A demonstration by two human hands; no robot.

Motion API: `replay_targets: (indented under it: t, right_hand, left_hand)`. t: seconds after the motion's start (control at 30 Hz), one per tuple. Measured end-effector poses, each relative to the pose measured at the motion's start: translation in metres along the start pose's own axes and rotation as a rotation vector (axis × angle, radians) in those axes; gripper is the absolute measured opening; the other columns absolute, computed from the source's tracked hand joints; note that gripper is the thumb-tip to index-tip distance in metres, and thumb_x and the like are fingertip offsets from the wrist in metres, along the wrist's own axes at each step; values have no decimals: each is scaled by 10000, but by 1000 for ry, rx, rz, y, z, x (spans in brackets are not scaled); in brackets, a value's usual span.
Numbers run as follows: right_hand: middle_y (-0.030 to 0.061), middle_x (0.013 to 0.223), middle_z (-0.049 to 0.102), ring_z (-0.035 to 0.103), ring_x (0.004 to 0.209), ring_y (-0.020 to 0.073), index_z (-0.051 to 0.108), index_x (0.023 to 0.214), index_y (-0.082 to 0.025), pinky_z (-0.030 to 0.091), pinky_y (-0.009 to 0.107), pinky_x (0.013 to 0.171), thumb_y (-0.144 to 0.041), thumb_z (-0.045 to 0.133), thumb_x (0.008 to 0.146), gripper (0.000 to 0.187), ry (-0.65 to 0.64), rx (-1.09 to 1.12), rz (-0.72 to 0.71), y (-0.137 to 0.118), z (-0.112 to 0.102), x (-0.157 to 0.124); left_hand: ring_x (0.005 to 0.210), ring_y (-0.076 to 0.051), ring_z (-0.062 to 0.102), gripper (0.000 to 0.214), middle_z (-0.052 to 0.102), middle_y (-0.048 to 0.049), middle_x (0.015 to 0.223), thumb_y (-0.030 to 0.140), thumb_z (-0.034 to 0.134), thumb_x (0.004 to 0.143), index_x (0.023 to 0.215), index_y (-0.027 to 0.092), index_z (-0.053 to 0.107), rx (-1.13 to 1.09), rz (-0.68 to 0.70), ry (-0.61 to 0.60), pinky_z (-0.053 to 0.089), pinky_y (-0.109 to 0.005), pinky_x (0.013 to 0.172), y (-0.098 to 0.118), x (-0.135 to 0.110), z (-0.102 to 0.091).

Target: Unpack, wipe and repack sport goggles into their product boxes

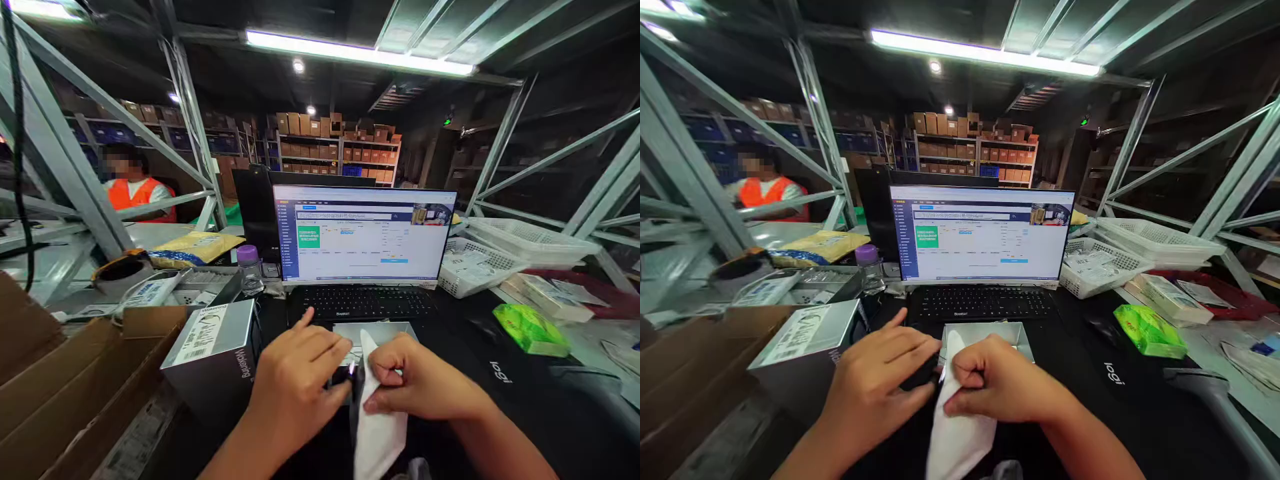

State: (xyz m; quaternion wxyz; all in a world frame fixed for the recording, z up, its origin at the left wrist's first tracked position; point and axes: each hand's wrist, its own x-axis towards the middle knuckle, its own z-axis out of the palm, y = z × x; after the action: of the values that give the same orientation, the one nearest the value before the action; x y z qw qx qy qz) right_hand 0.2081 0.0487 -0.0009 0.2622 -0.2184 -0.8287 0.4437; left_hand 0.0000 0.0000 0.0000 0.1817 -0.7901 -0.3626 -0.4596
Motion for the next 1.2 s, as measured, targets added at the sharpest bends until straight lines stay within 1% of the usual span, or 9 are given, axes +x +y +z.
replay_targets:
  t: [0.1, 0.23, 0.4, 0.5, 0.67, 0.83, 0.97, 1.13, 1.2]
  right_hand:
    - [-115, 512, 262, 200, 497, 58, 285, 540, -193, 171, 211, 432, -383, 866, 725, 639, -196, 2, -123, 14, -30, 0]
    - [-110, 501, 282, 210, 492, 62, 303, 533, -193, 189, 213, 444, -354, 828, 757, 593, -264, -46, -147, 16, -45, -1]
    - [-105, 526, 262, 225, 514, 73, 285, 549, -194, 179, 233, 478, -169, 790, 739, 541, -10, -266, -25, 2, -11, -1]
    - [-99, 541, 303, 258, 529, 77, 316, 571, -187, 175, 247, 504, -94, 754, 749, 482, 141, -449, -28, -1, 4, 0]
    - [-101, 550, 292, 244, 528, 76, 277, 576, -197, 212, 225, 490, -248, 784, 801, 556, -166, -166, -157, 6, -27, -1]
    - [-105, 553, 250, 217, 535, 75, 255, 570, -203, 196, 229, 481, -217, 779, 797, 571, -154, -67, -155, 13, -46, 3]
    - [-101, 571, 230, 203, 547, 79, 228, 589, -208, 184, 232, 484, -226, 756, 822, 578, -68, -101, -124, 8, -28, 4]
    - [-91, 583, 260, 228, 555, 88, 286, 627, -201, 173, 245, 509, -180, 644, 901, 452, 155, -352, -76, -5, 10, -1]
    - [-88, 584, 288, 240, 549, 88, 302, 636, -200, 168, 248, 508, -143, 609, 905, 413, 208, -415, -70, -5, 15, 0]
  left_hand:
    - [732, -134, 695, 270, 747, 36, 836, 75, 643, 712, 936, 210, 711, -35, -57, -17, 544, -513, 1018, -11, 0, -5]
    - [711, -132, 695, 246, 750, 38, 832, 79, 644, 710, 907, 214, 704, -41, -70, -46, 558, -500, 1008, -15, -1, 2]
    - [686, -142, 678, 210, 721, 1, 768, 43, 592, 720, 868, 162, 682, 47, 47, -31, 575, -459, 982, -5, -3, 17]
    - [722, -149, 686, 234, 723, -9, 776, 12, 562, 745, 886, 154, 683, 88, 123, -33, 568, -443, 985, -2, -3, 15]
    - [736, -122, 680, 274, 733, 41, 833, 57, 635, 725, 940, 216, 692, -34, -54, 11, 528, -491, 1042, -13, 0, -4]
    - [706, -118, 679, 231, 736, 58, 825, 78, 646, 734, 905, 226, 695, -16, -94, 2, 533, -532, 1030, -19, 1, -7]
    - [697, -129, 662, 185, 716, 24, 786, 60, 622, 740, 870, 177, 679, 71, -14, 2, 531, -503, 1037, -11, 0, -2]
    - [733, -140, 660, 196, 731, -41, 790, -2, 532, 812, 868, 108, 684, 136, 172, 21, 513, -412, 1062, 2, -3, 10]
    - [758, -141, 665, 254, 741, -44, 814, -29, 485, 828, 899, 105, 689, 145, 209, 35, 502, -414, 1072, 1, -3, 10]
